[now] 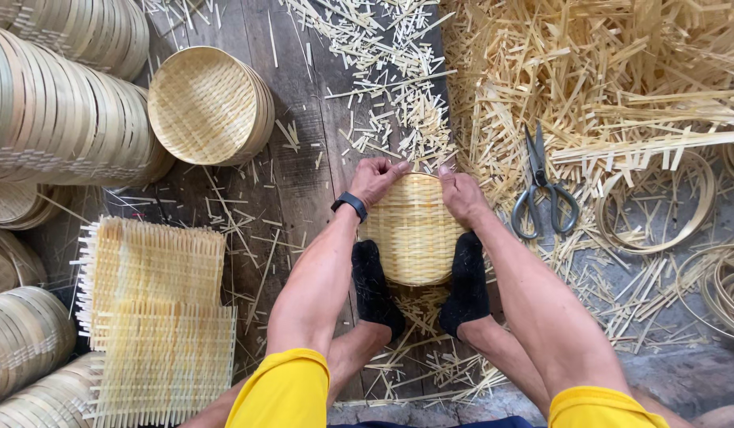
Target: The person assembles bamboo steamer lids by placing a woven mat onto a circular frame, pressing it into place using a wooden mold, and trimming the excess material with shears.
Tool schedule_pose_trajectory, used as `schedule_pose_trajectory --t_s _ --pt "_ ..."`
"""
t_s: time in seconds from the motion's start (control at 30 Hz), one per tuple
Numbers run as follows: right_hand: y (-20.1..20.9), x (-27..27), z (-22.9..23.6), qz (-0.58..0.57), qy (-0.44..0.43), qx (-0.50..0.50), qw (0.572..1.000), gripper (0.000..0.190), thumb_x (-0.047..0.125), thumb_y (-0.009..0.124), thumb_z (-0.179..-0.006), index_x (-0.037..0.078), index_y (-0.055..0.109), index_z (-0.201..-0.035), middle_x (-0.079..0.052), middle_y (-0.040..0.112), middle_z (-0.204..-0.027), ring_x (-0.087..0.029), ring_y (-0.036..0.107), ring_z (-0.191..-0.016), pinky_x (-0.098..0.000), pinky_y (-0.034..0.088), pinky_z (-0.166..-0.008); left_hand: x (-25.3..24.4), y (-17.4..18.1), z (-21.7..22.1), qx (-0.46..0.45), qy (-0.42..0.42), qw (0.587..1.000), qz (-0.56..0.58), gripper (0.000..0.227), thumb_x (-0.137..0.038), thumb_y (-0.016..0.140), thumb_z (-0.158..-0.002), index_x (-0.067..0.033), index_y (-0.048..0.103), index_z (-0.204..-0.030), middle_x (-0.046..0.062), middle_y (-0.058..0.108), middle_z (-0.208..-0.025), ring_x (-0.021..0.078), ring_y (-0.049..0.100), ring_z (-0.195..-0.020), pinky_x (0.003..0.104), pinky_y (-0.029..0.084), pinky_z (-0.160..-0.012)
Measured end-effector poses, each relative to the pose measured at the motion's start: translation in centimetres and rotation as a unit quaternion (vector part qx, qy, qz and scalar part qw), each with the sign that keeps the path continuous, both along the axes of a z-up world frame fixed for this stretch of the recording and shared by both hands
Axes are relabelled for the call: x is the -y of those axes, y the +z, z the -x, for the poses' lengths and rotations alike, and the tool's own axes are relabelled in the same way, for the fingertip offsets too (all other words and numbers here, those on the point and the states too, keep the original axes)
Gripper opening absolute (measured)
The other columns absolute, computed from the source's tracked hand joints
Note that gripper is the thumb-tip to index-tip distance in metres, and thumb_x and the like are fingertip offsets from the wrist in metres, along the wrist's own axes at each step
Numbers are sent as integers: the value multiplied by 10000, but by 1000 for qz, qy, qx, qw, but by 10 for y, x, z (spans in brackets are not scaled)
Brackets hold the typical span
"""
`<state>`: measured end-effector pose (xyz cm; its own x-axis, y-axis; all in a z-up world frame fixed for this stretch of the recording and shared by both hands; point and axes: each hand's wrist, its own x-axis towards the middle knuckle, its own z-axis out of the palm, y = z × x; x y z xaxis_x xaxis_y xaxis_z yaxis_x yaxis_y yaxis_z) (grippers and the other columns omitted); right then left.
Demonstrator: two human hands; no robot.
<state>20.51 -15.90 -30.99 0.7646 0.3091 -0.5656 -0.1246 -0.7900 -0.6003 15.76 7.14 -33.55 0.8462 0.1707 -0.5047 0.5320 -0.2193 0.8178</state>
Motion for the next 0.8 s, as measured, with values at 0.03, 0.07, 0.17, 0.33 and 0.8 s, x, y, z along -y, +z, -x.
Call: schedule_pose_trajectory --t_s 0.03,0.07,0.17,0.33,0.8 --pt "-5 2 -1 -11 -4 -12 1000 770 612 215 -1044 32 645 -775 -182 672 -810 -315 638 -801 -483 515 -850 1 -3 2 -1 6 1000 10 474 -506 789 -845 -33 778 -810 5 658 -644 85 544 -602 285 450 -556" --pt "-8 6 1 -21 -8 -25 999 778 615 213 -1043 32 631 -741 -176 662 -773 -309 635 -778 -475 513 -837 3 -4 6 14 17 1000 14 487 -512 779 -851 -26 778 -817 23 668 -660 103 548 -613 299 455 -564" --pt "-8 6 -2 -11 -6 -48 999 825 628 182 -1126 -17 512 -731 -144 549 -718 -295 521 -698 -492 491 -751 7 5 7 95 69 992 -50 553 -560 669 -901 -22 781 -846 92 698 -722 186 592 -667 352 474 -602" --pt "24 28 24 -94 -61 120 986 542 465 332 -1102 89 615 -832 -78 518 -728 -212 531 -679 -450 472 -635 17 -20 58 63 99 966 -231 752 -672 367 -928 -60 802 -915 267 702 -846 422 660 -807 499 492 -692" --pt "348 218 10 235 96 303 918 471 419 436 -1141 49 715 -1056 -194 673 -1032 -338 649 -1027 -534 512 -975 7 56 50 28 4 999 -28 585 -586 798 -710 -85 771 -1011 114 760 -863 191 697 -776 388 574 -756"
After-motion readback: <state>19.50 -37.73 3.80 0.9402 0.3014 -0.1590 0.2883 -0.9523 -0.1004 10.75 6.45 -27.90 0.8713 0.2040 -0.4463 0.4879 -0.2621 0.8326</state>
